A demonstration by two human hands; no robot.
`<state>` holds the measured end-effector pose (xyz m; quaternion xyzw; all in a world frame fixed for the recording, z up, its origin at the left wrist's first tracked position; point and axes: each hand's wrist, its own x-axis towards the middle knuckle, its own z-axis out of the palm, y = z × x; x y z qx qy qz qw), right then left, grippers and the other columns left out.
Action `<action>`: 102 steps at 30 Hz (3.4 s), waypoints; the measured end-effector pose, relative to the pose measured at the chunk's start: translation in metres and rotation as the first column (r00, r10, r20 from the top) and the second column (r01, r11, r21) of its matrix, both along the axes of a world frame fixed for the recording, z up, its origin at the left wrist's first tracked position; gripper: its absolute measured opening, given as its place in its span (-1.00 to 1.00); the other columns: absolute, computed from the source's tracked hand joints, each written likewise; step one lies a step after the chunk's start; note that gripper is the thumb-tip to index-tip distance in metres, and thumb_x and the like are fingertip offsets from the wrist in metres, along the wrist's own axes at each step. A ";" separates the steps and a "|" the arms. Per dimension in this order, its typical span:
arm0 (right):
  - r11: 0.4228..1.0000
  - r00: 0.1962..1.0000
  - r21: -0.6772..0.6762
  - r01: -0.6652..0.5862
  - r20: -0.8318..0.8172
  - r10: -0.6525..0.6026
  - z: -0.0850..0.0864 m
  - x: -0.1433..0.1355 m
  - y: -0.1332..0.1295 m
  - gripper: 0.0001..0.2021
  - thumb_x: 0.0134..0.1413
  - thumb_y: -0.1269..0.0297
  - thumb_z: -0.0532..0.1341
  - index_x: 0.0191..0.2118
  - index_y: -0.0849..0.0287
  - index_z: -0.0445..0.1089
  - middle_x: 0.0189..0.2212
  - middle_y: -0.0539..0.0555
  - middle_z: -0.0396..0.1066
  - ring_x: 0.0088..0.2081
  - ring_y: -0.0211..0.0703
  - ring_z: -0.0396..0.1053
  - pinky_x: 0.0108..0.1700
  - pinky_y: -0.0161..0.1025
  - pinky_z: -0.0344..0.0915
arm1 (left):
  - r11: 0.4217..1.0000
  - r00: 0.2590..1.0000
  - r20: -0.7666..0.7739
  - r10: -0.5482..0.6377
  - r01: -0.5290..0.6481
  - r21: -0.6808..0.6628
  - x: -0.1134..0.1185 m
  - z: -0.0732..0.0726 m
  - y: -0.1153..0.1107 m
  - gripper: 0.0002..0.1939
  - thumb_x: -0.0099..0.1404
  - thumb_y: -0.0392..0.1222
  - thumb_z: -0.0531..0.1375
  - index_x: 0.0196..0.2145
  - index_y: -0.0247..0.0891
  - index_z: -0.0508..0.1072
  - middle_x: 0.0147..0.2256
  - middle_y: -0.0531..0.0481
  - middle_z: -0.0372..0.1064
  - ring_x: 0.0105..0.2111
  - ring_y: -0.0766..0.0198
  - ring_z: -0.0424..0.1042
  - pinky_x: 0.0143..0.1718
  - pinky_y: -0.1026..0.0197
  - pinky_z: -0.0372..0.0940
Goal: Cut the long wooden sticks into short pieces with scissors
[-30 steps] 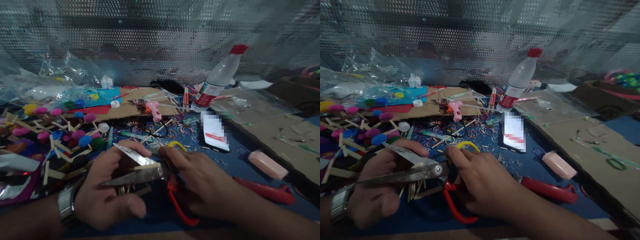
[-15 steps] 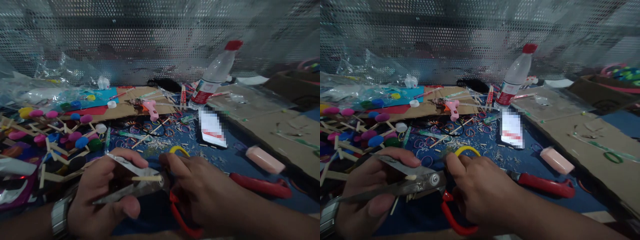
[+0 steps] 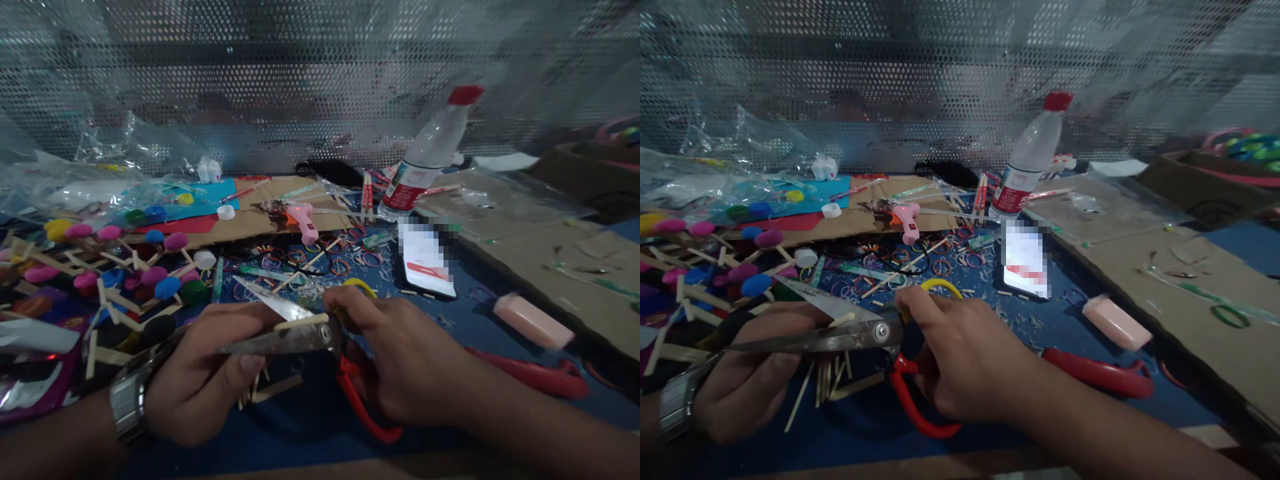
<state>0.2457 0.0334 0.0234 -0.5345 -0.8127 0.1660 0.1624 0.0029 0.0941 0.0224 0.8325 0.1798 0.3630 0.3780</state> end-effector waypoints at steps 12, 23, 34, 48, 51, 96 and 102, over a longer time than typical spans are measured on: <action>1.000 1.000 0.000 -0.001 -0.006 0.001 0.007 0.000 0.001 -0.32 -0.21 0.45 0.21 0.15 0.12 0.14 -0.50 -0.09 0.44 -0.61 -0.23 0.28 -0.51 -0.31 0.12 | 0.970 0.995 -0.093 0.041 -0.017 0.244 0.017 0.017 0.003 -0.77 0.27 -0.45 0.05 -0.49 -0.19 0.21 -0.59 0.14 0.24 -0.62 0.42 0.27 -0.59 0.38 0.17; 0.997 1.000 0.071 -0.012 -0.016 0.013 0.006 0.000 0.000 -0.32 -0.19 0.47 0.21 0.15 0.11 0.11 -0.30 0.04 0.53 -0.44 -0.11 0.46 -0.43 -0.25 0.26 | 0.968 0.991 -0.103 0.086 -0.058 0.244 0.017 0.016 0.002 -0.75 0.21 -0.51 0.06 -0.51 -0.21 0.26 -0.58 0.15 0.31 -0.60 0.43 0.32 -0.56 0.40 0.25; 0.998 0.998 0.017 -0.054 -0.012 0.054 0.011 -0.001 0.000 -0.29 -0.14 0.46 0.21 0.23 0.16 0.11 -0.12 0.17 0.53 -0.22 0.06 0.50 -0.24 -0.16 0.35 | 0.982 0.988 -0.131 0.079 -0.055 0.183 0.018 0.018 0.000 -0.82 0.23 -0.46 0.11 -0.35 -0.21 0.43 -0.50 0.10 0.49 -0.59 0.41 0.40 -0.54 0.41 0.30; 0.998 0.998 -0.023 -0.056 -0.008 0.056 0.011 0.000 -0.001 -0.35 -0.11 0.46 0.20 0.18 0.17 0.11 -0.26 0.11 0.56 -0.31 0.02 0.52 -0.34 -0.19 0.33 | 0.979 0.997 -0.073 0.004 0.011 0.203 0.019 0.017 0.003 -0.81 0.24 -0.47 0.09 -0.33 -0.23 0.41 -0.46 0.08 0.48 -0.53 0.40 0.45 -0.47 0.40 0.35; 0.999 0.998 -0.014 -0.047 0.034 0.047 0.011 0.000 -0.003 -0.37 -0.16 0.48 0.20 0.13 0.13 0.15 -0.31 0.08 0.56 -0.38 -0.01 0.50 -0.42 -0.23 0.26 | 0.981 0.996 -0.092 0.020 -0.002 0.195 0.018 0.017 0.002 -0.80 0.23 -0.48 0.10 -0.30 -0.23 0.42 -0.42 0.09 0.52 -0.49 0.41 0.48 -0.42 0.42 0.37; 1.000 0.995 0.009 0.016 0.098 -0.017 0.008 -0.007 -0.010 -0.39 -0.19 0.53 0.16 0.10 0.23 0.16 -0.51 0.04 0.51 -0.49 -0.03 0.42 -0.51 -0.25 0.06 | 0.980 0.993 -0.001 0.117 -0.115 0.159 0.022 0.011 -0.005 -0.81 0.28 -0.45 0.16 -0.39 -0.24 0.51 -0.50 0.08 0.50 -0.54 0.43 0.41 -0.51 0.43 0.29; 0.990 1.000 -0.140 0.002 -0.013 -0.004 0.010 -0.006 -0.004 -0.40 -0.09 0.48 0.18 0.16 0.25 0.17 -0.52 0.02 0.50 -0.46 -0.02 0.43 -0.46 -0.25 0.16 | 0.968 0.966 -0.116 0.231 -0.216 0.128 0.021 0.008 -0.005 -0.80 0.34 -0.39 0.12 -0.39 -0.24 0.47 -0.52 0.12 0.42 -0.57 0.43 0.35 -0.54 0.42 0.25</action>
